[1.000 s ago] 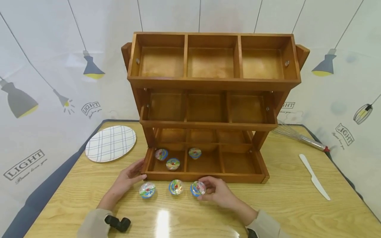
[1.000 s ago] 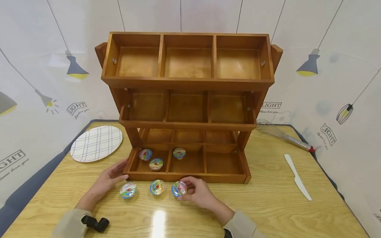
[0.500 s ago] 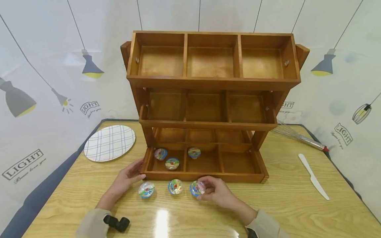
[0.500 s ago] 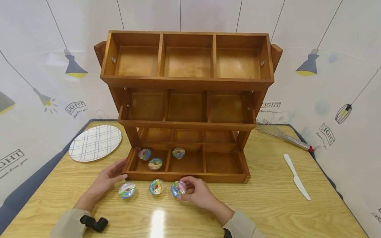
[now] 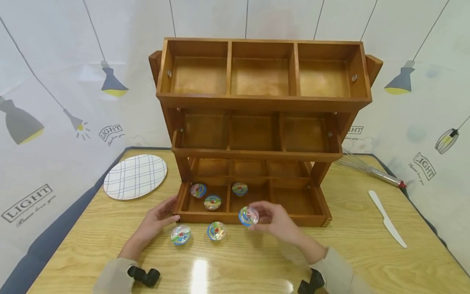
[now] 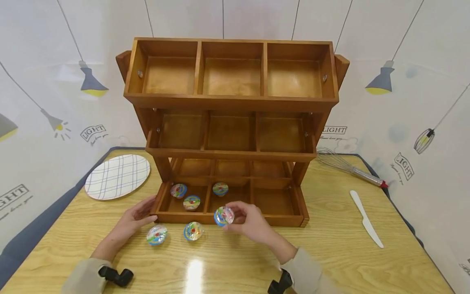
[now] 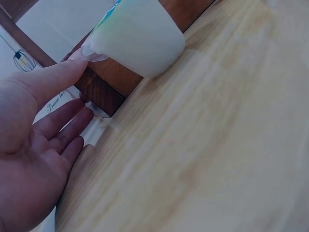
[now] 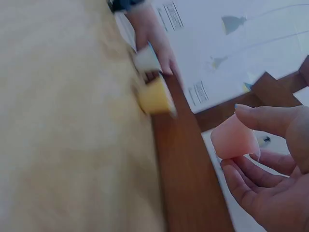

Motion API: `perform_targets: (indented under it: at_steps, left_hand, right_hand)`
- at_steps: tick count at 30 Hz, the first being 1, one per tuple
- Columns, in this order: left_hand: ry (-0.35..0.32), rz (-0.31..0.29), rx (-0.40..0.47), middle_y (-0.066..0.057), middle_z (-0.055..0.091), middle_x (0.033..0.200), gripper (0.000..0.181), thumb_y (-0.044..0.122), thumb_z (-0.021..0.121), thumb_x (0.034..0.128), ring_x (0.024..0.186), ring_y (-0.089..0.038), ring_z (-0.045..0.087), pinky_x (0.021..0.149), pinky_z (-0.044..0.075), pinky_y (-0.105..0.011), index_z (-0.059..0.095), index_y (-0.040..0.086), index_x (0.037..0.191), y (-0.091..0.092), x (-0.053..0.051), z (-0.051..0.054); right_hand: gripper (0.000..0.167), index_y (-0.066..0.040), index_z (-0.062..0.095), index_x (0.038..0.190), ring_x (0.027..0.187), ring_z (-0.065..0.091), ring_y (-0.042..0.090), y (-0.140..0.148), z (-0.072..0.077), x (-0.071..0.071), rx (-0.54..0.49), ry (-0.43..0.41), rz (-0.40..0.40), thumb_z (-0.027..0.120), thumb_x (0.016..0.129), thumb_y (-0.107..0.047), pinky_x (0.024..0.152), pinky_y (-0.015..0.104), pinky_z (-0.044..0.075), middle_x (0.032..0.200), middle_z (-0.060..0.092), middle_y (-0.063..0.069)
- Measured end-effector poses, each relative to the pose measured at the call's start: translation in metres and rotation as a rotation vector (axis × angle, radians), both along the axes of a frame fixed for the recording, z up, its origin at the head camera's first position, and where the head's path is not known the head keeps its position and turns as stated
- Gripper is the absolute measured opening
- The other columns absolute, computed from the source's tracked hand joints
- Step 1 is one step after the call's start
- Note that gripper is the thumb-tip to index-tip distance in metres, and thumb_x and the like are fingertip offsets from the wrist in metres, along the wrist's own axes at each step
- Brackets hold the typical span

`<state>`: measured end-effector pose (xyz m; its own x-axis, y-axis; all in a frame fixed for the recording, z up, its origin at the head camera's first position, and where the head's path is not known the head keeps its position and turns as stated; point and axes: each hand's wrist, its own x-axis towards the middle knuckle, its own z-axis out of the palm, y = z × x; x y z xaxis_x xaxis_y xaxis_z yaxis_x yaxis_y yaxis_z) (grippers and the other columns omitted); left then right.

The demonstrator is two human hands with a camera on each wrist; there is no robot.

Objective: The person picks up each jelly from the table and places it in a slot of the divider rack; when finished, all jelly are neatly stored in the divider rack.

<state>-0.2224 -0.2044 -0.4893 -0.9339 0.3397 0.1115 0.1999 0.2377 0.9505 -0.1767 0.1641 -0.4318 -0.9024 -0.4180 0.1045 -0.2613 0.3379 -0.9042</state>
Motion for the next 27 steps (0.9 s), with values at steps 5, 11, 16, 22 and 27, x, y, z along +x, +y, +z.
perform_targets:
  at_steps: [5, 11, 16, 22, 27]
  left_hand:
    - [-0.009, 0.009, -0.004, -0.02, 0.037, 0.138, 0.063, 0.021, 0.062, 0.0822, 0.109, 0.012, 0.043, 0.089, 0.036, -0.006, 0.034, 0.01, 0.137, 0.0, 0.002, 0.0]
    - [-0.025, 0.011, -0.025, -0.018, 0.037, 0.138, 0.063, 0.023, 0.062, 0.0825, 0.114, 0.005, 0.042, 0.09, 0.036, -0.006, 0.033, 0.012, 0.137, 0.0, 0.005, -0.002]
    - [-0.029, 0.011, -0.036, -0.017, 0.037, 0.139, 0.062, 0.024, 0.062, 0.0827, 0.122, -0.012, 0.04, 0.091, 0.035, -0.006, 0.033, 0.013, 0.137, 0.001, 0.005, -0.001]
    - [-0.017, 0.008, -0.019, -0.018, 0.037, 0.139, 0.062, 0.021, 0.062, 0.0825, 0.116, 0.006, 0.039, 0.092, 0.034, -0.006, 0.034, 0.01, 0.137, 0.002, 0.003, 0.002]
    - [-0.015, 0.009, -0.021, -0.018, 0.037, 0.138, 0.063, 0.021, 0.062, 0.0828, 0.111, 0.011, 0.041, 0.092, 0.035, -0.006, 0.033, 0.011, 0.137, 0.0, 0.003, 0.001]
  right_hand:
    - [0.048, 0.001, 0.056, 0.111, 0.08, 0.06, 0.015, 0.012, 0.013, -0.033, 0.187, 0.04, -0.031, 0.074, 0.071, -0.02, 0.068, 0.021, 0.052, 0.093, 0.062, 0.011]
    - [0.046, 0.0, 0.059, 0.107, 0.079, 0.057, 0.013, 0.008, 0.013, -0.058, 0.386, 0.006, -0.001, 0.074, 0.07, -0.02, 0.068, 0.023, 0.049, 0.092, 0.063, 0.007]
    - [0.04, -0.003, 0.062, 0.101, 0.074, 0.054, 0.012, -0.001, 0.01, -0.066, 0.514, 0.023, 0.001, 0.075, 0.067, -0.019, 0.063, 0.023, 0.046, 0.086, 0.063, 0.003]
    - [0.038, -0.002, 0.062, 0.103, 0.071, 0.053, 0.012, -0.005, 0.007, -0.067, 0.535, -0.013, 0.01, 0.073, 0.068, -0.012, 0.061, 0.023, 0.045, 0.082, 0.062, 0.002]
    - [0.032, 0.0, 0.064, 0.097, 0.07, 0.053, 0.011, -0.006, 0.011, -0.065, 0.561, 0.01, 0.014, 0.072, 0.068, -0.01, 0.061, 0.023, 0.045, 0.079, 0.063, 0.003]
